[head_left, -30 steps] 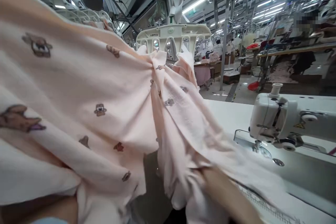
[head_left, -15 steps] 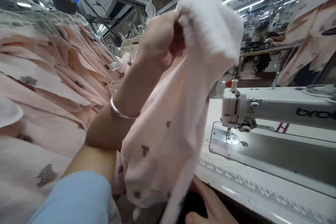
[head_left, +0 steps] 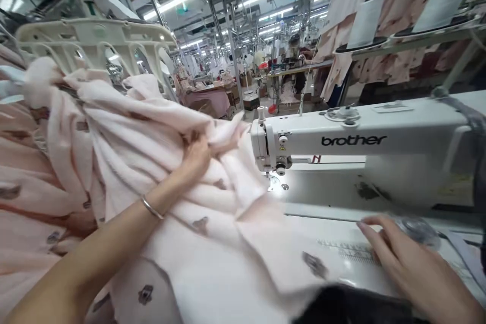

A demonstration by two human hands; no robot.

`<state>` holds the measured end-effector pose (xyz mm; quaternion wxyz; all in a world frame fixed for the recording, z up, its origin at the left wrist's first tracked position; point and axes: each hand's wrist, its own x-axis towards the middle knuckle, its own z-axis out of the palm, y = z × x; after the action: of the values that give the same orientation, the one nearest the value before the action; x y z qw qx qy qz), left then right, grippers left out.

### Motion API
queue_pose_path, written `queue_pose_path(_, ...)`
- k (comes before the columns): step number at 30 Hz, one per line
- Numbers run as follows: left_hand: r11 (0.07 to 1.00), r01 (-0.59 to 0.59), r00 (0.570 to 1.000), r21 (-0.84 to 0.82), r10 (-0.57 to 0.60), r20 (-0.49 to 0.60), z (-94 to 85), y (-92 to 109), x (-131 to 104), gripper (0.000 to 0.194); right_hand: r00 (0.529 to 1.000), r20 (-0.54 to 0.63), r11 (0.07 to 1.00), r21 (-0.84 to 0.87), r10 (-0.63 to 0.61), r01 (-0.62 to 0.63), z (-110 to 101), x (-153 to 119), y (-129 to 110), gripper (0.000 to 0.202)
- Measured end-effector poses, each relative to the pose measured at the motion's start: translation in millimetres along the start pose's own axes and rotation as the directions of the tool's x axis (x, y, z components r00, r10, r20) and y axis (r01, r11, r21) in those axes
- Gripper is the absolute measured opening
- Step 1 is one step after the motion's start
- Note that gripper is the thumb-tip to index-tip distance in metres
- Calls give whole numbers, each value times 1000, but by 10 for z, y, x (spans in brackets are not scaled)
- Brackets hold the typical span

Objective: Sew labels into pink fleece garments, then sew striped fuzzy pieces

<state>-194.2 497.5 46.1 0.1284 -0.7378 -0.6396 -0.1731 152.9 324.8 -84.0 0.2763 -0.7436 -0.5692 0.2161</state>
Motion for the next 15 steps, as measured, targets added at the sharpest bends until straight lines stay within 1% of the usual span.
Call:
queue_pose_path(1,999,-37,997,40,34,74,88,-50,-80,14,997,-51,997,-59,-51,48,31,12,-13,45)
queue_pose_path(2,995,-88,986,52,79,143,142,-74,-166,12,985,-98,988,-82,-139,132,94,-6,-43,42)
queue_pose_path(3,990,-138,970,34,129,205,170,-68,-253,13,957,-126,964,-74,-262,254,183,-44,-92,38)
queue_pose_path(4,981,-195,944,16,183,275,182,-33,-336,15,906,-143,917,-70,-398,392,295,-93,-162,35)
queue_pose_path(5,968,-251,909,-11,240,340,187,25,-410,17,836,-147,849,-81,-528,522,423,-141,-253,33)
queue_pose_path(6,952,-304,870,-48,298,392,195,99,-468,20,754,-140,767,-101,-642,634,558,-180,-363,32)
queue_pose_path(7,932,-350,831,-90,354,429,211,178,-505,23,679,-119,689,-116,-724,715,690,-202,-485,33)
queue_pose_path(8,912,-388,796,-134,405,449,241,251,-519,26,630,-90,636,-108,-772,764,807,-204,-608,31)
queue_pose_path(9,895,-412,773,-172,443,455,284,307,-508,28,609,-56,612,-69,-791,788,897,-183,-721,25)
queue_pose_path(10,883,-423,762,-201,467,449,339,338,-475,30,623,-30,623,-1,-782,782,951,-143,-812,21)
queue_pose_path(11,880,-422,765,-217,475,436,402,341,-426,30,668,-10,664,90,-744,742,963,-85,-873,22)
queue_pose_path(12,884,-407,785,-229,467,407,467,317,-368,29,741,12,729,189,-671,657,933,-18,-901,26)
queue_pose_path(13,891,-381,820,-246,449,355,528,269,-309,27,827,44,803,272,-561,530,870,51,-899,28)
queue_pose_path(14,895,-352,860,-276,425,284,581,206,-257,27,903,74,869,316,-423,381,786,115,-877,29)
queue_pose_path(15,890,-326,894,-317,400,204,622,139,-217,28,957,94,918,320,-276,233,700,163,-846,29)
